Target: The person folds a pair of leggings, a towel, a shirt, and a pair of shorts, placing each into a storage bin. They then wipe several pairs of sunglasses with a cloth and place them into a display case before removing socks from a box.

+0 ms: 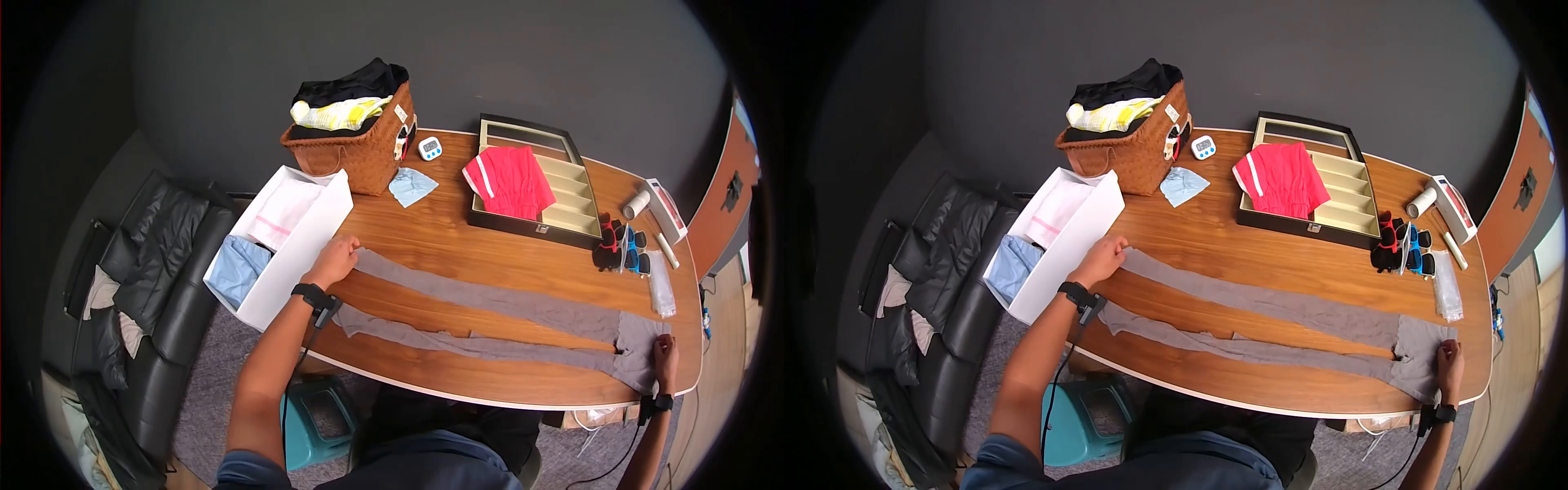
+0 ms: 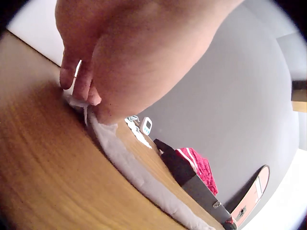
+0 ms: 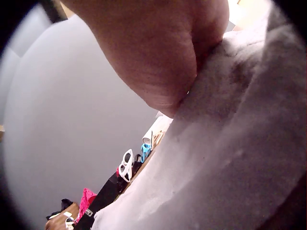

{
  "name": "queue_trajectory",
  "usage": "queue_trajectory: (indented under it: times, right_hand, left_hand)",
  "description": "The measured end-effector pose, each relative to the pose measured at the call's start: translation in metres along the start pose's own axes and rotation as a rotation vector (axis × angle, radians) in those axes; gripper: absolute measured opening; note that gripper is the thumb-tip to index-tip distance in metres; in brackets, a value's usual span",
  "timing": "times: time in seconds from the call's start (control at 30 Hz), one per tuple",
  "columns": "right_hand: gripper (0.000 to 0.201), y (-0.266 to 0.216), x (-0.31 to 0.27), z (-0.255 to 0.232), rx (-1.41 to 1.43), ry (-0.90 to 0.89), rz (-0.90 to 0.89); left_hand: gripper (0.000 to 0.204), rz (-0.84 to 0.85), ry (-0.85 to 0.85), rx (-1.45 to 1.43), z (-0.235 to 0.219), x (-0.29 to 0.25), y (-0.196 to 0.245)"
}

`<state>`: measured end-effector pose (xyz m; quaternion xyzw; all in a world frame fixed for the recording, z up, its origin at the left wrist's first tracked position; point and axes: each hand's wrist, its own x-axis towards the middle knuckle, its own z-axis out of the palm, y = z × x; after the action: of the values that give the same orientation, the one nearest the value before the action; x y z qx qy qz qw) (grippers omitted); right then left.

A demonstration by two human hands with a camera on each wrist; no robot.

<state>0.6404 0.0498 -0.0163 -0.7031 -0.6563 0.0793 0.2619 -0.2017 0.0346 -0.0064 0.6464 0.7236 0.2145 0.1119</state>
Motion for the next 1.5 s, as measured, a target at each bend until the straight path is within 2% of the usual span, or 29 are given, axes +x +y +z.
queue_trajectory:
  times: [0.07, 0.13, 0.17, 0.23, 0.3, 0.37, 0.5, 0.53, 0.6, 0.67, 0.7, 0.77, 0.83, 0.87, 0.9, 0.97, 1.03, 1.07, 1.13, 1.17, 1.23, 1.27, 1.33, 1.37, 1.4, 1.43, 1.47, 1.5]
  right_hand:
    - [0.011, 0.001, -0.001, -0.001, 0.015, -0.006, 0.015]
    - [0.011, 0.013, 0.0, -0.001, 0.03, -0.001, 0.013]
    - [0.011, 0.021, 0.0, -0.001, 0.044, 0.001, 0.011]
    - [0.011, 0.032, 0.0, -0.002, 0.033, 0.008, 0.007]
    - [0.012, 0.039, 0.0, 0.0, 0.026, 0.016, -0.003]
    - [0.012, 0.034, -0.001, -0.002, 0.02, 0.014, 0.003]
    - [0.014, 0.021, -0.003, -0.007, 0.03, -0.003, -0.002]
    - [0.016, 0.019, -0.003, -0.007, 0.047, -0.03, 0.054]
    - [0.018, 0.019, -0.002, -0.005, 0.128, -0.049, 0.125]
    - [0.021, 0.028, -0.008, -0.007, 0.149, -0.031, 0.137]
    - [0.023, 0.025, -0.009, -0.007, 0.129, -0.034, 0.123]
    - [0.022, 0.003, -0.012, -0.012, -0.037, -0.036, 0.089]
    - [0.025, -0.01, -0.016, -0.021, -0.066, -0.068, 0.049]
    - [0.027, -0.014, -0.019, -0.026, -0.054, -0.04, 0.027]
    - [0.03, -0.02, -0.022, -0.03, -0.039, -0.017, 0.001]
    - [0.029, -0.046, -0.031, -0.05, -0.073, -0.049, 0.065]
    - [0.031, -0.045, -0.044, -0.064, -0.044, -0.084, 0.069]
    - [0.031, -0.045, -0.054, -0.074, -0.06, -0.075, 0.089]
    - [0.038, -0.047, -0.07, -0.089, -0.085, -0.264, 0.107]
    - [0.038, -0.05, -0.078, -0.096, -0.092, -0.263, 0.118]
    - [0.047, -0.054, -0.094, -0.097, -0.039, -0.336, 0.077]
    - [0.052, -0.049, -0.098, -0.094, -0.128, -0.336, -0.015]
    - [0.05, -0.044, -0.106, -0.089, -0.236, -0.274, -0.078]
    - [0.048, -0.017, -0.106, -0.074, -0.175, -0.179, -0.129]
    - [0.042, -0.023, -0.106, -0.068, -0.143, -0.164, -0.01]
    - [0.033, -0.016, -0.103, -0.061, -0.161, -0.117, -0.071]
    - [0.026, -0.024, -0.102, -0.065, -0.23, -0.117, -0.122]
    - [0.023, -0.007, -0.104, -0.065, -0.23, -0.102, -0.13]
  left_hand:
    - [0.018, 0.0, -0.058, 0.001, -0.002, 0.001, -0.002]
    - [0.013, 0.008, 0.142, -0.121, -0.006, 0.0, -0.003]
    - [0.013, 0.009, 0.139, -0.12, -0.015, -0.005, 0.005]
    - [0.013, 0.052, 0.309, -0.223, -0.031, -0.019, 0.017]
    - [0.014, 0.041, 0.271, -0.195, -0.03, -0.033, 0.007]
    - [0.014, 0.183, 0.083, 0.031, -0.029, -0.046, -0.004]
    - [0.007, 0.121, 0.168, -0.062, -0.03, -0.044, 0.01]
    - [0.007, 0.122, 0.169, -0.065, -0.033, -0.047, 0.014]
    - [0.007, 0.271, 0.169, -0.108, -0.026, -0.043, 0.025]
    - [0.013, 0.309, 0.118, -0.115, -0.006, -0.04, 0.008]
    - [0.017, 0.336, 0.178, -0.04, -0.005, -0.042, 0.008]
    - [0.018, 0.298, 0.175, 0.037, -0.007, -0.043, 0.001]
    - [0.024, 0.293, 0.161, 0.039, -0.007, -0.046, -0.001]
    - [0.027, 0.231, 0.096, -0.003, -0.014, -0.048, 0.006]
    - [0.025, 0.241, 0.145, 0.016, -0.014, -0.053, 0.007]
    - [0.019, 0.208, 0.154, -0.08, -0.023, -0.061, 0.011]
    - [0.013, 0.056, 0.05, -0.293, -0.032, -0.076, 0.024]
    - [0.014, 0.068, -0.013, -0.267, -0.037, -0.085, 0.025]
    - [0.018, 0.078, -0.096, -0.282, -0.035, -0.1, 0.019]
    - [0.022, 0.07, -0.163, -0.277, -0.034, -0.103, 0.018]
    - [0.027, 0.098, -0.199, -0.28, -0.03, -0.105, 0.022]
    - [0.033, 0.117, -0.222, -0.274, -0.032, -0.108, 0.024]
    - [0.043, 0.173, -0.265, -0.282, -0.021, -0.102, 0.019]
    - [0.04, 0.161, -0.296, -0.189, -0.023, -0.099, 0.025]
    - [0.032, 0.244, -0.277, -0.185, -0.027, -0.097, 0.023]
    - [0.024, 0.197, -0.31, -0.183, -0.03, -0.099, 0.026]
    - [0.022, 0.218, -0.302, -0.107, -0.036, -0.099, 0.03]
    - [0.019, 0.255, -0.305, -0.051, -0.038, -0.102, 0.034]
